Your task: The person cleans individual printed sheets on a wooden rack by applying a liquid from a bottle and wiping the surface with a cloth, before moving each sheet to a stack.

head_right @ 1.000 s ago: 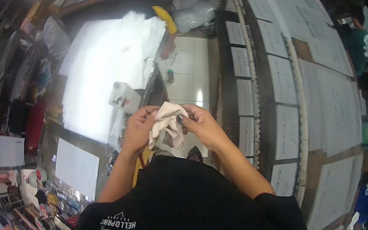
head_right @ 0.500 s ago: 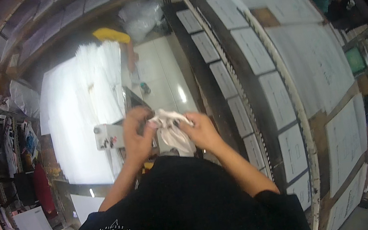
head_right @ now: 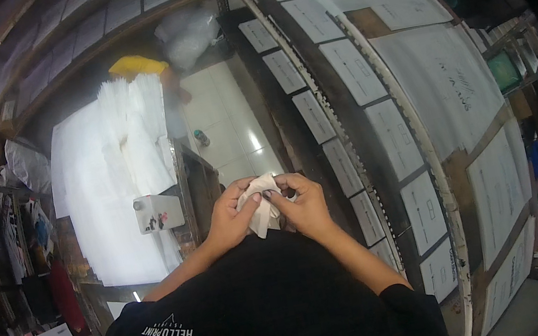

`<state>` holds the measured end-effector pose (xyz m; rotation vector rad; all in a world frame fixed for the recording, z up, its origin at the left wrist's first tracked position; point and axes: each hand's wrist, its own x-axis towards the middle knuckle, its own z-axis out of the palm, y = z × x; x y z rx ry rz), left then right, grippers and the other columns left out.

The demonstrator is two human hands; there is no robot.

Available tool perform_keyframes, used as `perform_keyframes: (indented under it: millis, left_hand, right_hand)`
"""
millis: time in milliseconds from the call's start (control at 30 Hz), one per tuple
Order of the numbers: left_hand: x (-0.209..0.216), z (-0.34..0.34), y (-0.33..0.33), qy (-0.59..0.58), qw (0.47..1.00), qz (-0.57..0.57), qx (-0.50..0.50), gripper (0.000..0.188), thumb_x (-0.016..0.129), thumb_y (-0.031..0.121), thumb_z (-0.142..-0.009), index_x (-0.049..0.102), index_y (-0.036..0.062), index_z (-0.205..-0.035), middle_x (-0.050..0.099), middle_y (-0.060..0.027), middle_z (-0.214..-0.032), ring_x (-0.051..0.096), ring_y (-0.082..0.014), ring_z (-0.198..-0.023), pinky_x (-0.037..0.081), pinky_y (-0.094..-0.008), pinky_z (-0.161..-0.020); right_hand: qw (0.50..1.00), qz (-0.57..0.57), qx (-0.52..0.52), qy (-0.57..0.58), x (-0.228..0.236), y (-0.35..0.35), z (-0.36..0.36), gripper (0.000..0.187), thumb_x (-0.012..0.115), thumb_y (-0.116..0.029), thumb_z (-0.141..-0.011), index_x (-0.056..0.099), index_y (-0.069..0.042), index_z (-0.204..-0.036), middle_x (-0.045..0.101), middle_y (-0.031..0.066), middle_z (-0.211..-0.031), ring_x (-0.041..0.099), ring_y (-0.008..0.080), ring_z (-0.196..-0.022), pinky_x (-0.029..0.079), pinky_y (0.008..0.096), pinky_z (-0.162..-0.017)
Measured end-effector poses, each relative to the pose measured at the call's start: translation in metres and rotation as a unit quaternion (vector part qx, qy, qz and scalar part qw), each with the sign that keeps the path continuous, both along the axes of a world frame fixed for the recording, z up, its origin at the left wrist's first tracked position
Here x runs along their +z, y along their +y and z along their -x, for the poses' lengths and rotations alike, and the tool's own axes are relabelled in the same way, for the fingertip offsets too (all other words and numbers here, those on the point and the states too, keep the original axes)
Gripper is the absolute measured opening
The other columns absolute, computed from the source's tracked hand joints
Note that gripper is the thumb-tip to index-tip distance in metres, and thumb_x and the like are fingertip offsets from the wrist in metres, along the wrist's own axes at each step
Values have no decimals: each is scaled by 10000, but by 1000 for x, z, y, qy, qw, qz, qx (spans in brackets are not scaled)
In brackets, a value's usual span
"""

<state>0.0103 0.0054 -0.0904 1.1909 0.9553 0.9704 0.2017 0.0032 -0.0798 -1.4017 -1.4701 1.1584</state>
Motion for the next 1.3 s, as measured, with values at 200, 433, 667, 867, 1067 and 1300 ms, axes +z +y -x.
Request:
perform_keyframes:
  millis: [200, 433, 667, 867, 1067, 1300]
  left_hand:
    - [-2, -13, 0, -4, 997, -44, 71, 286, 651, 100, -993, 598, -17, -1249, 654, -42, -1067, 613, -103, -997, 485, -255, -897]
    - [-15, -9, -20, 9, 987, 6, 160, 225, 687, 61, -965, 583, -26, -1145, 627, -53, -965, 612, -104, -937, 502, -241, -797]
    - [-19, 12, -54, -141, 958, 175, 179, 297, 588, 163, -1051, 564, -56, -1250, 663, -137, -1154, 660, -160, -1050, 560, -285, -908]
    - [-20, 33, -73, -148, 955, 178, 187, 383, 538, 181, -1075, 527, -73, -1362, 665, -153, -1181, 669, -212, -1098, 564, -344, -968]
    - [-42, 62, -100, 5, 985, 81, 150, 328, 657, 180, -1015, 630, -74, -1220, 670, -112, -1101, 667, -125, -899, 549, -255, -800]
    - [-79, 106, -127, 120, 831, 9, 544, 580, 834, 219, -874, 488, -40, -1259, 544, -95, -1133, 539, -130, -955, 482, -284, -841]
  right_hand:
    - [952, 103, -3, 287, 9, 0, 8, 368, 672, -39, -934, 628, 34, -1292, 661, 63, -1225, 586, 141, -1180, 482, 303, -979]
    - [996, -55, -38, 53, -19, -1, 20, 259, 638, 5, -924, 655, 26, -1181, 702, 44, -1035, 625, 87, -921, 507, 250, -829]
    - [982, -157, 77, -74, -21, -11, 33, 301, 673, -34, -887, 682, 1, -1186, 679, 220, -1211, 681, 358, -1107, 534, 362, -948]
    - [966, -123, 210, -85, -22, -18, 38, 367, 679, -130, -916, 667, -18, -1265, 644, 242, -1301, 647, 390, -1167, 519, 397, -984]
    - [970, -28, 237, -54, -15, 1, 27, 257, 688, -92, -899, 719, 22, -1128, 737, 200, -1127, 729, 311, -1037, 560, 355, -887]
    - [980, -22, 180, -80, -45, -28, 11, 251, 676, -89, -897, 720, 7, -1124, 740, 167, -1066, 724, 256, -935, 544, 335, -859]
